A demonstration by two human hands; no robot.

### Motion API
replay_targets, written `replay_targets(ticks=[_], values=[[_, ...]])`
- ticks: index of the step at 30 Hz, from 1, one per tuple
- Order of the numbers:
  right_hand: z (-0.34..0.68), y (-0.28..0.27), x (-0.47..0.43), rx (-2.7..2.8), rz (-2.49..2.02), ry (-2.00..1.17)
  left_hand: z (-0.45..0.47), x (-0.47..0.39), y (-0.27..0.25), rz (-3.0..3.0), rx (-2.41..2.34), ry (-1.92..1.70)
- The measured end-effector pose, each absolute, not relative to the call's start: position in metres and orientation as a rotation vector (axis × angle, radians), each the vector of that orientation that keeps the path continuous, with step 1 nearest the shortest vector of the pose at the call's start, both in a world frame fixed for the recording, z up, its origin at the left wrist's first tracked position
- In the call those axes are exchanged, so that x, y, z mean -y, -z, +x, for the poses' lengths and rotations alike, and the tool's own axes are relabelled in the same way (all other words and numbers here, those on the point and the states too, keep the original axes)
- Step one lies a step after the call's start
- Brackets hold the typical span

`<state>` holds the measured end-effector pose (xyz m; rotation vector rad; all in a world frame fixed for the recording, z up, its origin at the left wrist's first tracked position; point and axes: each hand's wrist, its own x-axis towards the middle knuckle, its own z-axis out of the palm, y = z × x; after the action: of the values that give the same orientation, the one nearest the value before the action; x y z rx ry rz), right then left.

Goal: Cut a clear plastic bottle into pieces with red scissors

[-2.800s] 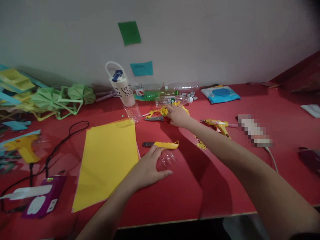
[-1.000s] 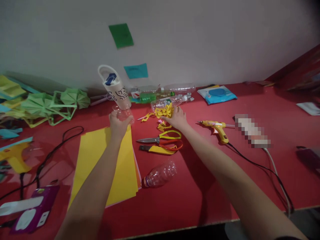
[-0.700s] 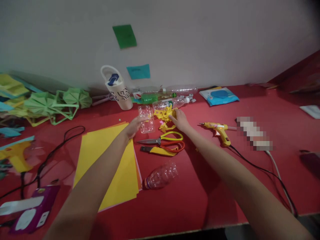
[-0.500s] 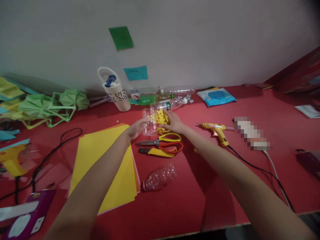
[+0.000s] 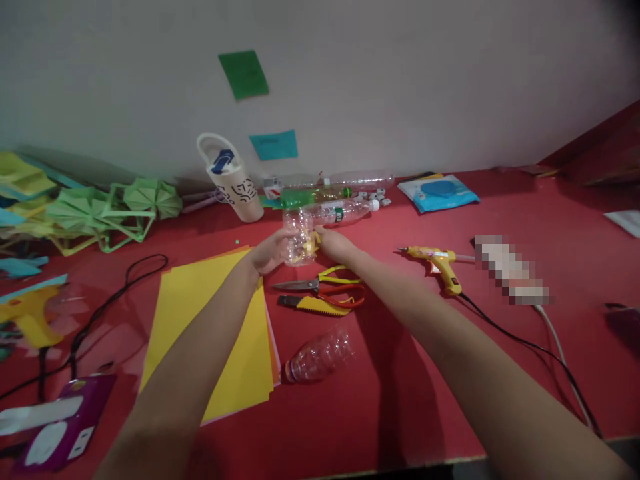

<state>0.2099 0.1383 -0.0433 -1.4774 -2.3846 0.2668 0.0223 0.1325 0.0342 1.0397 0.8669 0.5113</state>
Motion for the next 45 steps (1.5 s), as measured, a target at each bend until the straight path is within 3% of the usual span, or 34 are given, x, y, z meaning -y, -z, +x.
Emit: replay_targets(ticks=[6, 15, 22, 28, 32, 36, 41, 45], values=[[0.21, 0.013, -0.124, 2.293, -1.602, -0.232, -0.003, -0.117, -0.049, 1.328, -0.891, -0.543], [0.181, -0.03, -0.09, 2.216, -1.616, 0.027, 0.034, -0.065, -0.04, 0.636, -0.496, -0.964], [0.175, -0.028, -0.072, 2.317, -1.497, -0.014, 0.041, -0.059, -0.042, 0.408, -0.641, -1.046], [0.165, -0.024, -0.065, 2.066, -1.475, -0.161, 0.038, -0.052, -0.041, 0.741, -0.757, -1.153], [0.169, -0.02, -0.068, 2.022, -1.24, -0.37, 0.03, -0.05, -0.045, 0.749, -0.671, -1.112], [0.175, -0.02, -0.075, 1.93, -1.388, -0.598, 0.024, -0.052, -0.051, 0.691, -0.6, -1.012], [0.184, -0.026, -0.082, 1.386, -1.325, -0.6, 0.014, -0.055, -0.064, 0.923, -0.643, -0.745], [0.204, -0.038, -0.093, 1.332, -1.192, -0.628, 0.011, -0.053, -0.063, 1.196, -0.816, -0.627]])
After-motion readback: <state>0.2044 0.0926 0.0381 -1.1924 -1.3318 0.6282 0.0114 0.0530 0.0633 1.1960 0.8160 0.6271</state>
